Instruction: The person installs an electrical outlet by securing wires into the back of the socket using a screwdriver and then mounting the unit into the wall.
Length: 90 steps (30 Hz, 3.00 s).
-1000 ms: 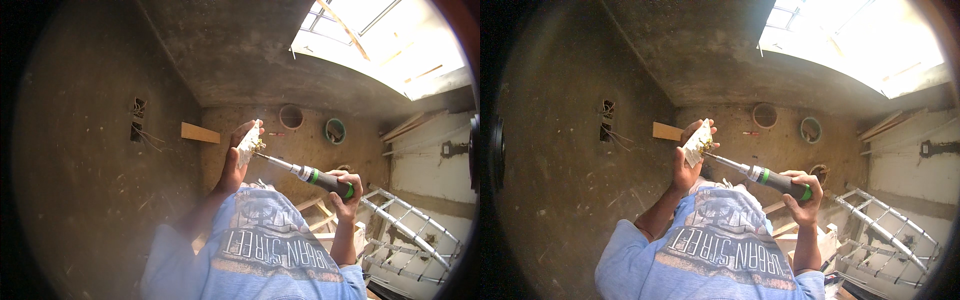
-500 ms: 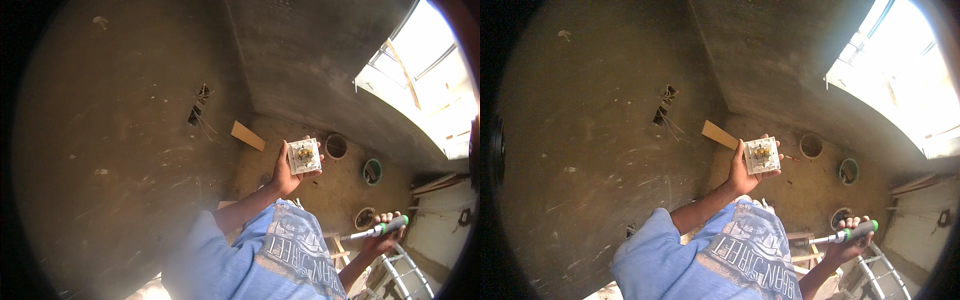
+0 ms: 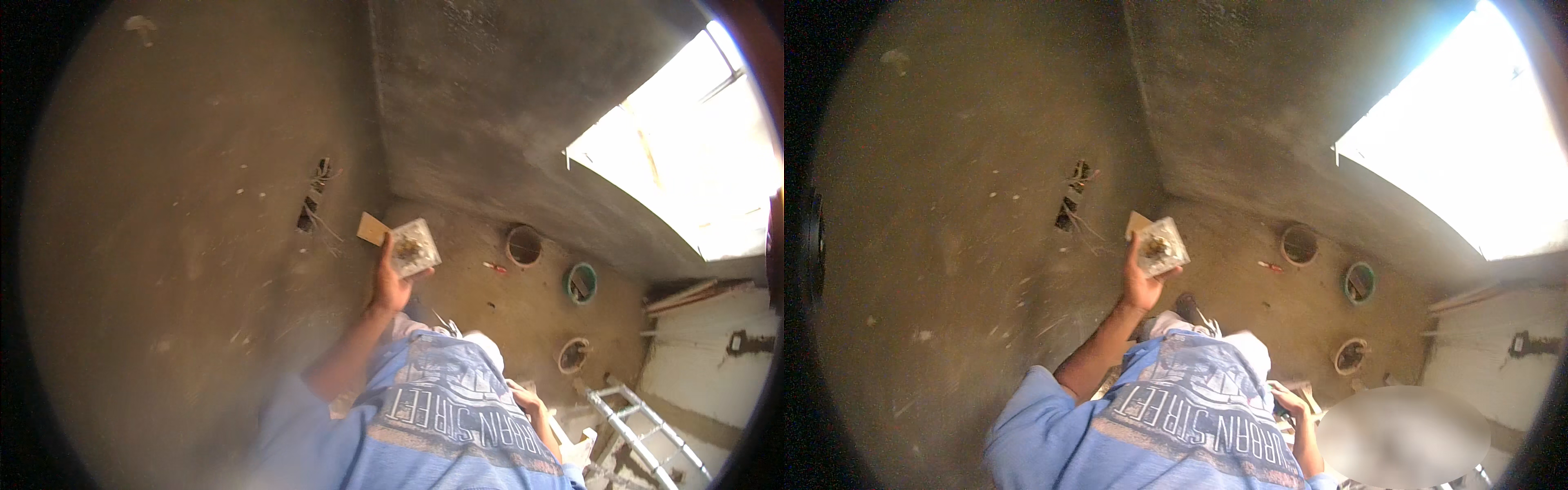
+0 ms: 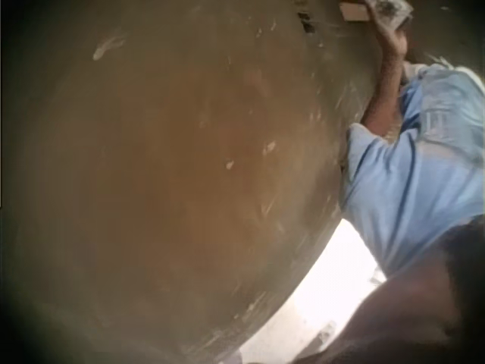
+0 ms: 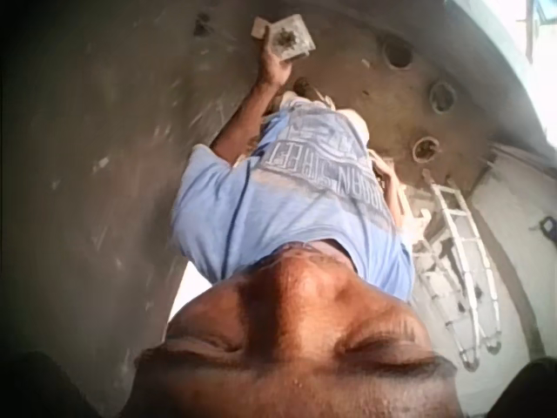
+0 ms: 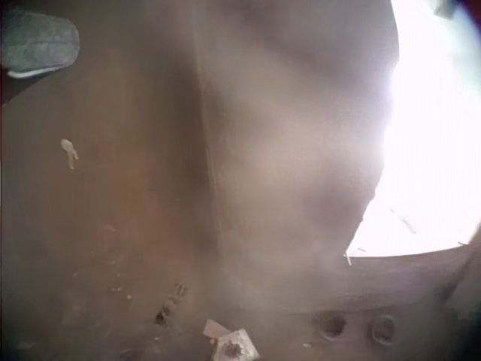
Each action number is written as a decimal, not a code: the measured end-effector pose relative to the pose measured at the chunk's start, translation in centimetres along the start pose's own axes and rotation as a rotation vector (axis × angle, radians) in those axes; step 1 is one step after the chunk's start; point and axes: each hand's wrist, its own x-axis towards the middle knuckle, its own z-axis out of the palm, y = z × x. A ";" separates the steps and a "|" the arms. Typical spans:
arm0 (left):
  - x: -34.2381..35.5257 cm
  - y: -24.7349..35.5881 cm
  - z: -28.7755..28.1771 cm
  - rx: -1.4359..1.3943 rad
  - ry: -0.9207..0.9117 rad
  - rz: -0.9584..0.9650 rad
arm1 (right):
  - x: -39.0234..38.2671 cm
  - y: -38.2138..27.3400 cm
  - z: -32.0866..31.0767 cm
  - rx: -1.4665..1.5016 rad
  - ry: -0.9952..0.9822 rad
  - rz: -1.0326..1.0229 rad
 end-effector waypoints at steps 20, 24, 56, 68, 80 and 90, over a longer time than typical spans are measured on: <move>-0.8 -1.8 -0.8 -0.134 0.300 0.010 | 14.8 -19.7 -13.7 0.383 -0.066 -0.111; -1.1 -1.1 1.3 -0.180 0.357 0.112 | 20.0 -23.4 -16.0 0.366 -0.049 -0.195; 2.0 -8.9 -4.6 -0.494 0.618 0.238 | 18.2 -52.6 14.5 -0.921 -0.019 -1.554; 1.7 -7.7 -3.5 -0.449 0.687 0.265 | 19.0 -56.4 13.1 -0.966 0.030 -1.737; 1.7 -7.4 -3.4 -0.532 0.679 0.204 | 18.6 -57.4 13.5 -1.207 0.120 -1.561; 1.0 -7.1 -3.4 -0.411 0.659 0.187 | 16.7 -58.9 13.6 -1.113 0.034 -1.678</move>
